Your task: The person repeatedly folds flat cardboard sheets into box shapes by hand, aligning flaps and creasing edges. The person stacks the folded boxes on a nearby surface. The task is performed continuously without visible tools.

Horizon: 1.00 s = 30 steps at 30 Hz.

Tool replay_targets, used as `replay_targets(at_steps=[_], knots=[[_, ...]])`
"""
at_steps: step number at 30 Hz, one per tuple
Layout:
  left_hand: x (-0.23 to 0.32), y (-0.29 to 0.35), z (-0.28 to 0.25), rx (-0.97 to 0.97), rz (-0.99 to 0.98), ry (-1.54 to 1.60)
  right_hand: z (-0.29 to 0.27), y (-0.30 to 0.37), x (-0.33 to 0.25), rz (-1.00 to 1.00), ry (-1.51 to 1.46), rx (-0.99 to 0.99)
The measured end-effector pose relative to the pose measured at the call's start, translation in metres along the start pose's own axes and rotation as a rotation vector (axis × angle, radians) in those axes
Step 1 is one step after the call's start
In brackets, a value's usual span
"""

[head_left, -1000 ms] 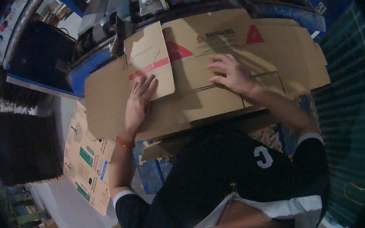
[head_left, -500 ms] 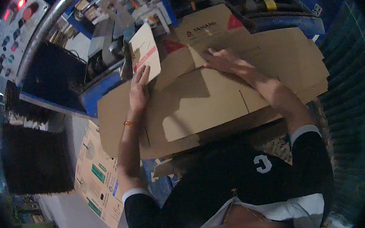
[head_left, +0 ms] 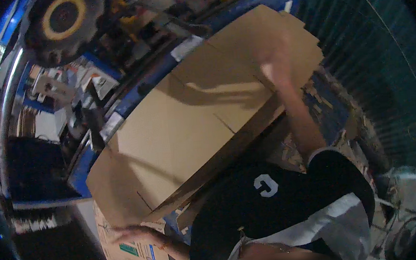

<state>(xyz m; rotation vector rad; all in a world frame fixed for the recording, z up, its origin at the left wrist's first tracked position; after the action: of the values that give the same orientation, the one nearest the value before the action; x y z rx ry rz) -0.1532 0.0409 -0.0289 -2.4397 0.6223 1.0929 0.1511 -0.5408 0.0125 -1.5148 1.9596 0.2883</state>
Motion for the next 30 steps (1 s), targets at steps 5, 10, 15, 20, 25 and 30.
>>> replay_targets(at_steps=[5,10,15,20,25,30], knots=[[0.017,-0.024,0.081,-0.157,-0.169,1.231,-0.012,-0.002,0.092,0.296,0.106,0.189],[-0.019,-0.018,0.016,0.281,-0.353,1.825,-0.002,-0.014,0.099,0.253,-0.031,0.277],[-0.064,0.000,-0.069,0.304,-0.364,1.956,-0.038,-0.017,0.072,-0.054,-0.420,0.681],[-0.022,-0.006,-0.048,-0.127,-0.192,2.854,-0.055,-0.033,0.063,-0.233,-1.245,0.755],[-0.015,-0.017,-0.002,-0.023,-0.023,2.170,-0.067,-0.055,0.062,-0.140,-1.291,0.466],[-0.036,-0.005,-0.024,0.176,0.117,2.295,-0.108,-0.027,0.027,-0.163,-1.172,0.398]])
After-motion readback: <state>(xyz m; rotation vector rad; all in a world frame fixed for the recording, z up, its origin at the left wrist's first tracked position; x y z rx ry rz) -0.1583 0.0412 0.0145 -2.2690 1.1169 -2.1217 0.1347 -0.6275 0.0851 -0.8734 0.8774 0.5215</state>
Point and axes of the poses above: each hand's wrist, its own y-axis away from the middle knuckle, its own z-axis out of the palm, x = y × z, the point moved 5 cm from there along -y, towards the middle knuckle, and after that the axes turned 6 degrees about -x, right-handed, at the moved point
